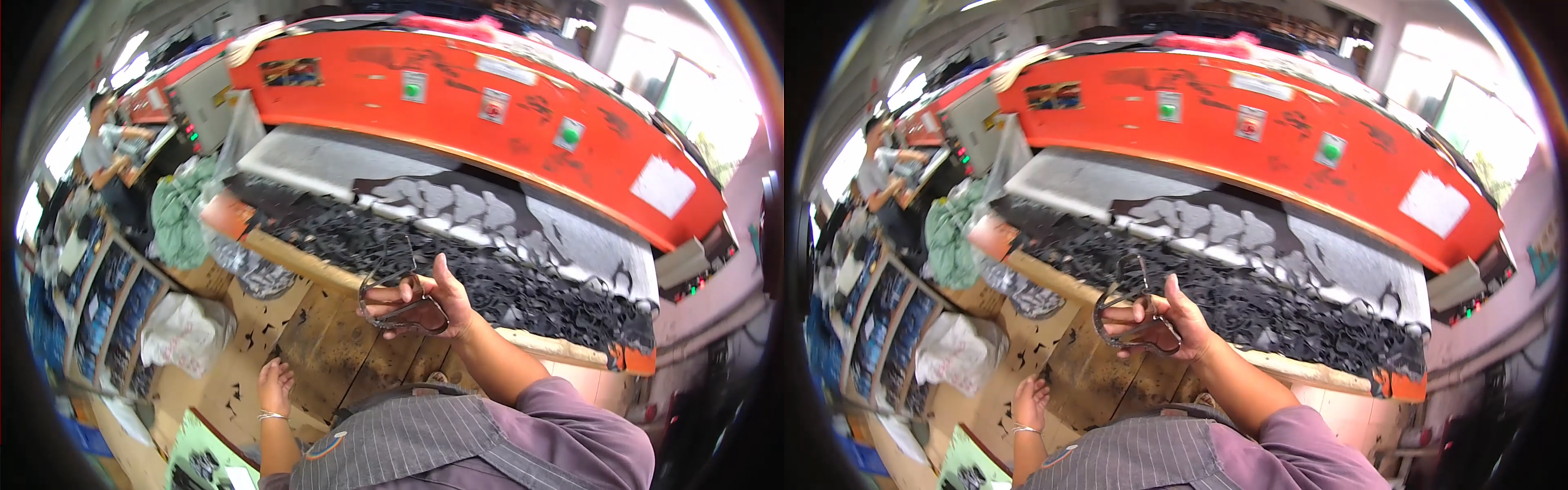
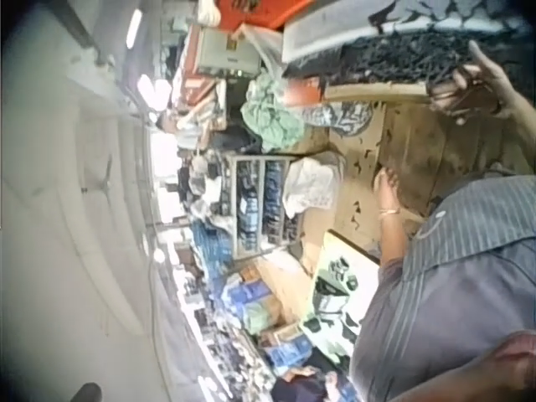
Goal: Cutting shoe components from a sheet of leather using a metal die and a hydraulic press machine.
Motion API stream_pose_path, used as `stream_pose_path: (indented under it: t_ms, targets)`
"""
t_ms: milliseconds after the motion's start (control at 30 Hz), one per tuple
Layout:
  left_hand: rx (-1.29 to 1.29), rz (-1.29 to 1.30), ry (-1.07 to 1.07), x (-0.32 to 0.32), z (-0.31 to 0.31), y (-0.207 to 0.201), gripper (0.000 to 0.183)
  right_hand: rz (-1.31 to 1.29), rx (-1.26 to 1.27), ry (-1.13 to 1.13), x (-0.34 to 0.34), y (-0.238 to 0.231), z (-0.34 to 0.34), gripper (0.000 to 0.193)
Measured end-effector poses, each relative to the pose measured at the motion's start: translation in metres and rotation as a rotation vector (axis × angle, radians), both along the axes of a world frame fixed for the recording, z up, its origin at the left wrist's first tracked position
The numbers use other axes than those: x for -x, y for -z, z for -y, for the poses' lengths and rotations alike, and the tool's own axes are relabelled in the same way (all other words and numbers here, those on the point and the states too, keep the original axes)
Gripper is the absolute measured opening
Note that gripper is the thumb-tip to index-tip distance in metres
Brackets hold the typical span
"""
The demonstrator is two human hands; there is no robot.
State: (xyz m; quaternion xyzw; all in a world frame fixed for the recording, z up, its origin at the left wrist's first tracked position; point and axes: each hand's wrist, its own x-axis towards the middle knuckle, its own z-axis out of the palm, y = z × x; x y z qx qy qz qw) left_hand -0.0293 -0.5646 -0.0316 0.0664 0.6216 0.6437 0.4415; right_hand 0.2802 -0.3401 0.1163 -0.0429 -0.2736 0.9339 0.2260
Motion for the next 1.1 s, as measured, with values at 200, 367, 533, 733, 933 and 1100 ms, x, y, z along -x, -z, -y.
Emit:
stream_pose_path:
  t_ms: [200, 367, 533, 733, 933, 1100]
  targets:
    - [-0.197, -0.332, 0.377, -0.088, -0.163, -0.068, 0.026, -0.162, 0.010, 0.096, -0.084, 0.006, -0.045, 0.077]
    - [-0.419, -0.760, 0.607, -0.169, -0.275, -0.097, 0.017, 0.229, -0.320, 0.377, -0.160, 0.009, -0.069, 0.035]
    - [-0.551, -1.486, 0.895, -0.238, -0.342, -0.111, 0.035, 1.347, -1.585, 0.385, -0.211, 0.022, -0.067, 0.034]
    - [-0.096, -1.601, 1.313, -0.244, -0.316, -0.078, 0.046, 1.301, -1.707, 0.126, -0.247, 0.036, -0.067, 0.033]
    - [-0.153, -1.520, 1.266, -0.234, -0.281, -0.095, 0.045, 1.320, -1.779, 0.468, -0.277, -0.113, -0.184, 0.033]
    - [-0.204, -1.544, 1.043, -0.234, -0.271, -0.096, 0.036, 1.485, -1.783, 1.794, -0.299, -0.228, -0.336, 0.045]
